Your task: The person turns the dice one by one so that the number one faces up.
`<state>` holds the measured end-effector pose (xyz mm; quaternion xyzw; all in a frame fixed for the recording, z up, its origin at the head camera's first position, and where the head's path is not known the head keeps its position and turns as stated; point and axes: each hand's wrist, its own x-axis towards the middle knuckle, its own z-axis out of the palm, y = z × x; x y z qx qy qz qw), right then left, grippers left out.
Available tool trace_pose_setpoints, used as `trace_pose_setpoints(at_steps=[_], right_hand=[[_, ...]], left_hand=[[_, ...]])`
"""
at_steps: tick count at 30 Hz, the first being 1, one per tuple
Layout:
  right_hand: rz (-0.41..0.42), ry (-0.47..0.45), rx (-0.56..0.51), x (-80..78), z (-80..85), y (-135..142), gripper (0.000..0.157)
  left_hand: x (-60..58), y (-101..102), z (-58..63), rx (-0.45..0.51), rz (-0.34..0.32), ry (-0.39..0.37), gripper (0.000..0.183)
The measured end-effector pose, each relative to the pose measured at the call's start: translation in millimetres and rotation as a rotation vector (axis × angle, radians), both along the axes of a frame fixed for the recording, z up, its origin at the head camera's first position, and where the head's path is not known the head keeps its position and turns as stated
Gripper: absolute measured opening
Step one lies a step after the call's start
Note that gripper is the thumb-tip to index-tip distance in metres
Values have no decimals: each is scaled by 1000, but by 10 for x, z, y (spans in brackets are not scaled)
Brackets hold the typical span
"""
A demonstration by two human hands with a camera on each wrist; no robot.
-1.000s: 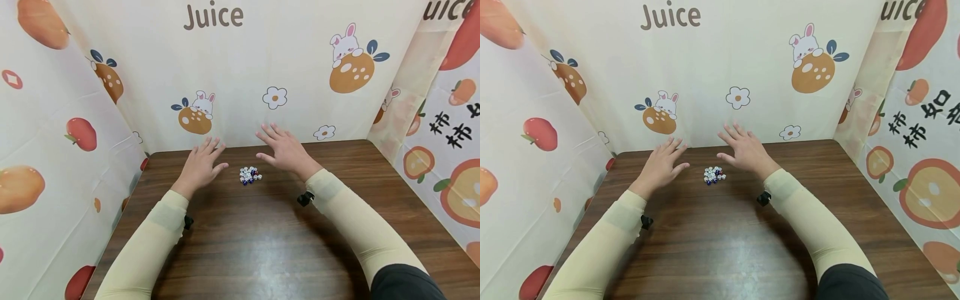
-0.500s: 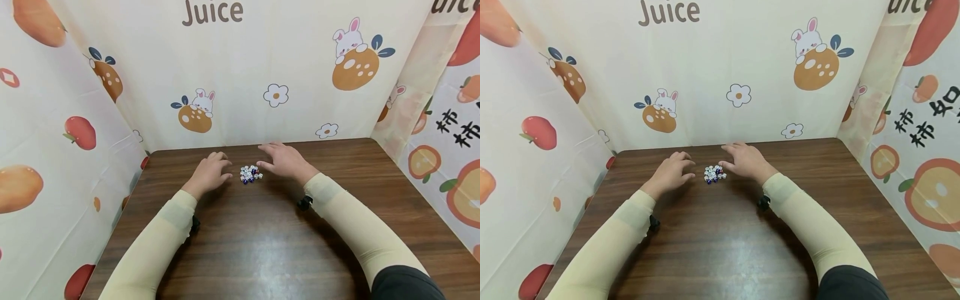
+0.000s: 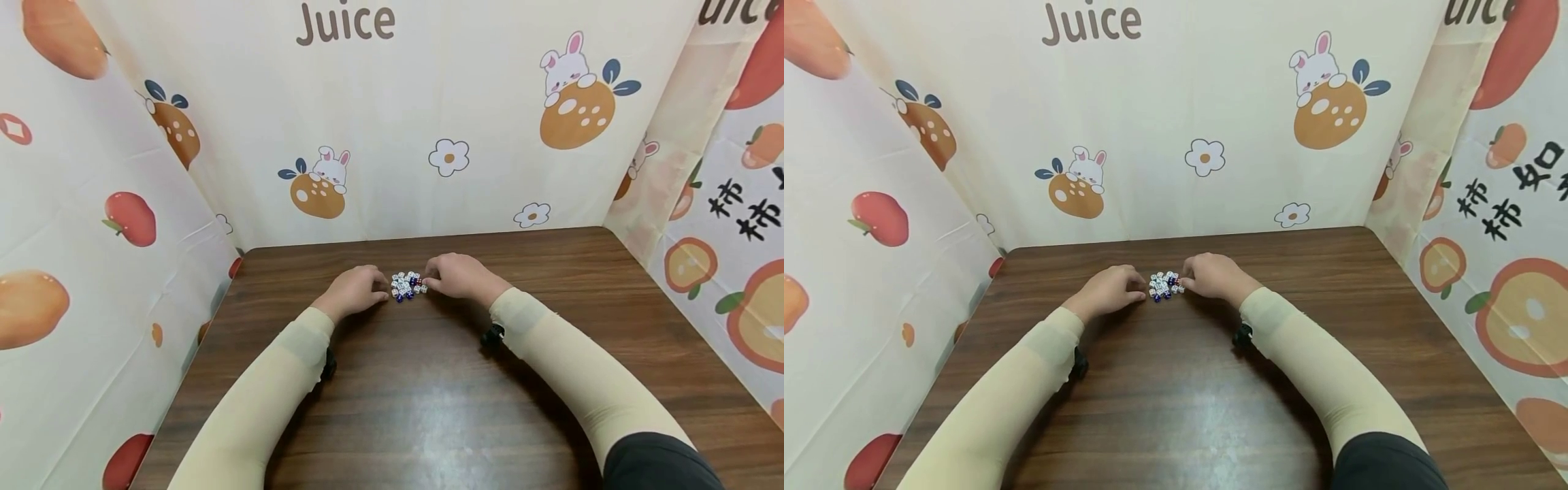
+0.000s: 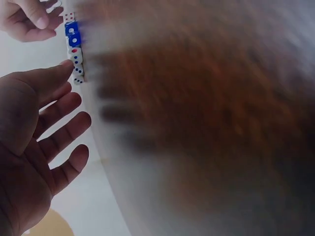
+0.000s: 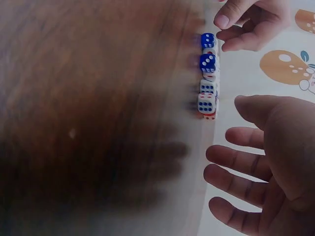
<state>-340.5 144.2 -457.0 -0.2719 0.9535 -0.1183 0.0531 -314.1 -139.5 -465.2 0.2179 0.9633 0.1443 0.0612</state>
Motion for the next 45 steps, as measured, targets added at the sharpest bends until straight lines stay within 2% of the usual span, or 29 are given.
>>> trace_pose_setpoints(at_steps=[6, 12, 22, 38, 41, 45], right_hand=[[5, -66, 7, -25, -45, -38, 21], [18, -76, 7, -36, -50, -65, 23], [50, -84, 20, -35, -25, -123, 23], [80, -48, 23, -7, -49, -161, 19], [74, -59, 21, -3, -54, -153, 20], [56, -67, 16, 0, -69, -126, 19]], left_hand=[[-34, 56, -2, 29, -5, -22, 23], [-38, 102, -5, 34, -12, -36, 19], [-29, 168, -5, -5, -2, -16, 12], [18, 1, 2, -3, -9, -50, 12], [32, -46, -7, 32, 2, -74, 13], [32, -104, -28, 136, 18, -151, 10]])
